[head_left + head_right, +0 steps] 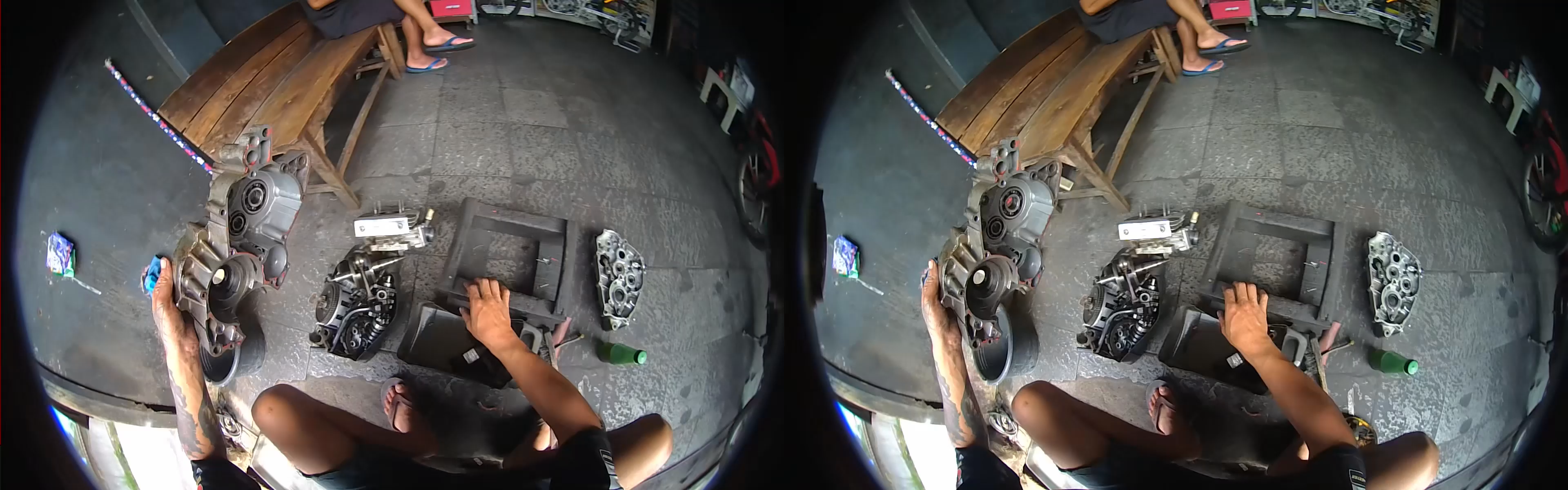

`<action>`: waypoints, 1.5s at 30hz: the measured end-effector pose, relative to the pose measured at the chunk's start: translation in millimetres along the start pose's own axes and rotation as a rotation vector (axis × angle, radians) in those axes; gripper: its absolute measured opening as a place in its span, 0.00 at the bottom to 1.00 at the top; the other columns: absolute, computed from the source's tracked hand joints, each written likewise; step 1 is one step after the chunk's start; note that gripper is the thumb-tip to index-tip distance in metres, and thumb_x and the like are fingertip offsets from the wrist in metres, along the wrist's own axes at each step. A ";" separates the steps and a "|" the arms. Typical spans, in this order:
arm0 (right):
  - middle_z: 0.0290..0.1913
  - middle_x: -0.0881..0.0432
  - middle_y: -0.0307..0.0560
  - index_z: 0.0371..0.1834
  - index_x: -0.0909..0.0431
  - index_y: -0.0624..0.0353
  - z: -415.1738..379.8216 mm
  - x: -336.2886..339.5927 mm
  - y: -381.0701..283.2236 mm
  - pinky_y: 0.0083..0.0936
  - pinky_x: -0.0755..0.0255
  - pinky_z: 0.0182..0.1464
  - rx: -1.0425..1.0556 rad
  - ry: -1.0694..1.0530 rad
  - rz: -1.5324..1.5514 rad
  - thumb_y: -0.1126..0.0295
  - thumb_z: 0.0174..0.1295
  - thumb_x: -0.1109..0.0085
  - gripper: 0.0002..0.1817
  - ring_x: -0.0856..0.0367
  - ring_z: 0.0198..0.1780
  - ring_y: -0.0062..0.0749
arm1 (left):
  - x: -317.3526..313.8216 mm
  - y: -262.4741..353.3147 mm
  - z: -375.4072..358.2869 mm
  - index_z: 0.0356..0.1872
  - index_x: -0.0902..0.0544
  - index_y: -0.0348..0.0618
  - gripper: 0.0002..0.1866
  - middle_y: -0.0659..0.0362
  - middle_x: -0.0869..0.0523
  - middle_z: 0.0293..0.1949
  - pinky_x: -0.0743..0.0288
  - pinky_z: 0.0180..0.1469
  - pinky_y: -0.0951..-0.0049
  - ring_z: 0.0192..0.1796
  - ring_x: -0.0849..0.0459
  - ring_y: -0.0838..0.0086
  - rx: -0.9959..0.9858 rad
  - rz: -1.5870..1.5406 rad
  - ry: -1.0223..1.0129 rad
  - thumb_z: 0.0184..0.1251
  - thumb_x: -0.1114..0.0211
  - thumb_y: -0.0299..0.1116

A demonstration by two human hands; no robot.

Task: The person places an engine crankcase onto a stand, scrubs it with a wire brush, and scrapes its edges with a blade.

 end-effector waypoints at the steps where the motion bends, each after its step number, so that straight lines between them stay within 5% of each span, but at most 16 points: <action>1: 0.61 0.26 0.50 0.60 0.23 0.58 -5.8 -8.1 18.1 0.49 0.42 0.70 -0.020 -0.068 -0.086 0.63 0.56 0.31 0.27 0.31 0.65 0.46 | -13.3 0.5 -7.3 0.45 0.20 0.51 0.07 0.62 0.15 0.44 0.22 0.52 0.69 0.46 0.16 0.75 0.009 0.001 -0.010 0.75 0.36 0.40; 6: 0.60 0.25 0.49 0.63 0.24 0.56 -11.7 -7.0 59.1 0.56 0.46 0.72 -0.082 -0.038 -0.222 0.65 0.58 0.35 0.27 0.32 0.66 0.44 | -82.8 -23.3 -34.5 0.60 0.19 0.38 0.20 0.57 0.15 0.56 0.24 0.60 0.68 0.54 0.15 0.71 0.120 -0.042 -0.223 0.76 0.39 0.41; 10: 0.55 0.21 0.46 0.59 0.21 0.53 -11.1 -37.9 83.8 0.59 0.49 0.74 -0.144 -0.067 -0.143 0.71 0.63 0.46 0.20 0.29 0.65 0.41 | -147.3 -42.3 -75.3 0.55 0.18 0.42 0.18 0.60 0.15 0.51 0.25 0.58 0.68 0.52 0.18 0.74 0.117 0.048 -0.156 0.72 0.34 0.42; 15: 0.55 0.20 0.45 0.60 0.20 0.50 -24.9 -23.8 75.7 0.60 0.56 0.77 -0.096 -0.192 -0.155 0.72 0.61 0.45 0.22 0.30 0.66 0.38 | -198.9 -75.0 -96.3 0.44 0.15 0.40 0.15 0.61 0.12 0.41 0.25 0.51 0.74 0.42 0.17 0.78 0.269 0.149 -0.309 0.75 0.37 0.43; 17: 0.61 0.21 0.47 0.62 0.21 0.52 -21.0 -10.4 77.5 0.60 0.51 0.76 -0.125 -0.280 -0.088 0.67 0.63 0.42 0.22 0.31 0.68 0.45 | -228.0 -84.2 -109.8 0.44 0.15 0.40 0.15 0.61 0.12 0.41 0.25 0.49 0.74 0.41 0.17 0.79 0.327 0.138 -0.409 0.76 0.37 0.43; 21: 0.74 0.33 0.55 0.76 0.35 0.55 -27.3 8.8 107.2 0.53 0.37 0.71 -0.570 0.430 1.760 0.36 0.71 0.51 0.41 0.39 0.77 0.54 | -255.9 -129.1 -124.3 0.49 0.15 0.43 0.17 0.59 0.11 0.45 0.21 0.51 0.71 0.45 0.13 0.74 0.482 0.079 -0.485 0.75 0.37 0.46; 22: 0.78 0.41 0.57 0.82 0.50 0.56 -25.7 24.4 103.7 0.50 0.40 0.73 -0.433 0.410 1.752 0.32 0.71 0.59 0.47 0.43 0.79 0.50 | -260.6 -140.9 -128.6 0.51 0.16 0.42 0.18 0.58 0.11 0.47 0.20 0.51 0.70 0.46 0.12 0.73 0.537 0.074 -0.494 0.75 0.38 0.47; 25: 0.81 0.48 0.56 0.83 0.60 0.58 -15.9 33.1 95.1 0.46 0.44 0.76 -0.300 0.563 1.892 0.34 0.72 0.57 0.50 0.45 0.80 0.49 | -273.7 -200.4 -144.1 0.52 0.16 0.42 0.19 0.57 0.11 0.47 0.21 0.54 0.63 0.47 0.13 0.68 0.713 -0.054 -0.407 0.74 0.37 0.47; 26: 0.82 0.50 0.55 0.84 0.64 0.55 -14.0 35.3 101.5 0.42 0.48 0.77 -0.298 0.630 1.859 0.32 0.69 0.52 0.54 0.47 0.80 0.47 | -276.1 -221.4 -153.7 0.53 0.16 0.43 0.20 0.57 0.11 0.48 0.21 0.56 0.62 0.49 0.13 0.67 0.724 -0.030 -0.369 0.73 0.36 0.48; 30: 0.76 0.40 0.61 0.82 0.54 0.51 -16.7 50.6 137.9 0.37 0.47 0.76 -0.617 0.586 1.628 0.45 0.68 0.41 0.47 0.41 0.76 0.45 | -284.5 -287.5 -187.9 0.57 0.17 0.42 0.24 0.55 0.12 0.53 0.22 0.58 0.62 0.53 0.14 0.65 0.925 -0.152 -0.343 0.74 0.39 0.52; 33: 0.61 0.25 0.61 0.82 0.54 0.49 -7.6 46.0 164.2 0.36 0.35 0.66 -0.726 0.466 1.426 0.51 0.64 0.33 0.49 0.26 0.61 0.42 | -288.3 -331.8 -204.3 0.61 0.20 0.39 0.27 0.53 0.14 0.55 0.21 0.59 0.62 0.54 0.14 0.63 0.884 -0.135 -0.384 0.75 0.41 0.52; 37: 0.55 0.21 0.62 0.82 0.57 0.58 15.4 41.3 179.8 0.33 0.30 0.60 -0.787 0.366 1.274 0.53 0.59 0.30 0.55 0.22 0.56 0.41 | -280.4 -378.2 -213.7 0.63 0.22 0.37 0.32 0.51 0.14 0.55 0.19 0.57 0.60 0.53 0.13 0.62 1.125 -0.100 -0.132 0.76 0.44 0.57; 43: 0.71 0.33 0.71 0.82 0.61 0.64 47.9 33.7 181.6 0.33 0.39 0.72 -0.790 0.237 1.175 0.51 0.59 0.32 0.58 0.31 0.72 0.48 | -292.4 -382.6 -207.4 0.65 0.25 0.33 0.45 0.47 0.15 0.55 0.22 0.62 0.62 0.57 0.15 0.62 1.095 -0.043 -0.228 0.73 0.53 0.70; 45: 0.72 0.35 0.72 0.82 0.61 0.64 52.2 33.0 183.7 0.34 0.39 0.73 -0.834 0.200 1.109 0.49 0.59 0.33 0.58 0.32 0.73 0.50 | -283.2 -385.5 -197.4 0.65 0.25 0.29 0.51 0.43 0.17 0.59 0.28 0.66 0.62 0.63 0.20 0.58 0.995 0.268 -0.267 0.70 0.59 0.76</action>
Point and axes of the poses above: each hand's wrist, its own z-axis towards the middle knuckle, its own x-axis out of the back of the hand, y = z × x, the point moved 6 cm from there along z, towards the middle knuckle
